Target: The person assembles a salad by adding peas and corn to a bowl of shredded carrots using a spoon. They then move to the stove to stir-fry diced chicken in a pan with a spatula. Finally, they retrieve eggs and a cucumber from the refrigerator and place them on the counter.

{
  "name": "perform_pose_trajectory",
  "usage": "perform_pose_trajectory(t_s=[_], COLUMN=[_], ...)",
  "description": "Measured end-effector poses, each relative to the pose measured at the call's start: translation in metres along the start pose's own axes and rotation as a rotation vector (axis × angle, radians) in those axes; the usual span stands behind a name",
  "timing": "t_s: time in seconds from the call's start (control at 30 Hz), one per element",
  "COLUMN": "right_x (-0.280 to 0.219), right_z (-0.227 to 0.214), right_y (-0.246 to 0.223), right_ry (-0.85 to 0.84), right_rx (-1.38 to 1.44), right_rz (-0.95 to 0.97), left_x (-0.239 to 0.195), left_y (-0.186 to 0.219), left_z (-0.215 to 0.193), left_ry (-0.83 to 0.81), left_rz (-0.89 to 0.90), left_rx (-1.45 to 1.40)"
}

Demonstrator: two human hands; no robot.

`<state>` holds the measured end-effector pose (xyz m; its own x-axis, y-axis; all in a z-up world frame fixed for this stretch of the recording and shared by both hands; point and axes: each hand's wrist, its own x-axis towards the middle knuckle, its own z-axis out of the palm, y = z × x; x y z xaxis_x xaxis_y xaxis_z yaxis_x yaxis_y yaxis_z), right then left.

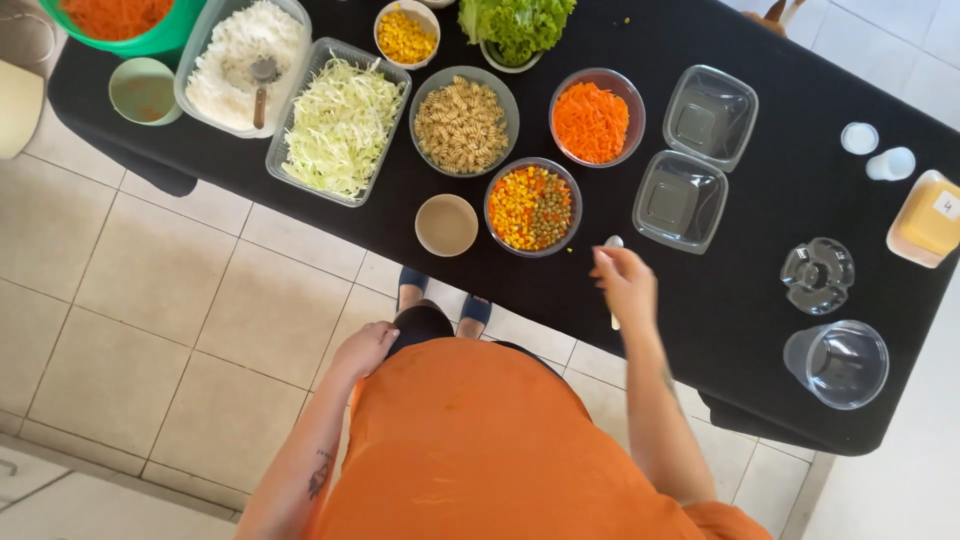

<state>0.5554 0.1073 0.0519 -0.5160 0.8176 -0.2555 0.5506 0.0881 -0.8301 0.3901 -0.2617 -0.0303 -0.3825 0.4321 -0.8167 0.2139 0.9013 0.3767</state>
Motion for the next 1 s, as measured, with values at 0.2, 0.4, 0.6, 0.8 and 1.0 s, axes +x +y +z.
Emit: perform_pose_trajectory(t_s=[0.2, 0.4, 0.6, 0.8, 1.0], right_x=[0.028, 0.029, 0.051, 0.065, 0.0], right_z=[0.055, 0.06, 0.047, 0.057, 0.106], right_y=[0.021, 0.011, 0.005, -0.017, 0.002], right_ry=[-0.067, -0.099, -0.117, 0.183, 0.008], right_rx=[0.083, 0.126, -0.322, -0.828, -0.762], right_rz=[0.178, 0.121, 0.058, -0.679, -0.892], left_x=[-0.007, -0.023, -0.021, -0.026, -0.02], left_y=[0.014, -0.005, -0.052, -0.074, -0.085], left_z=[0.0, 0.017, 0.044, 0.035, 0.03], left_ry=[-0.002, 0.051, 0.045, 0.024, 0.029], left_rz=[0.028, -0.048, -0.08, -0.078, -0.09], left_rx=[0.032, -0.017, -0.095, -0.186, -0.224])
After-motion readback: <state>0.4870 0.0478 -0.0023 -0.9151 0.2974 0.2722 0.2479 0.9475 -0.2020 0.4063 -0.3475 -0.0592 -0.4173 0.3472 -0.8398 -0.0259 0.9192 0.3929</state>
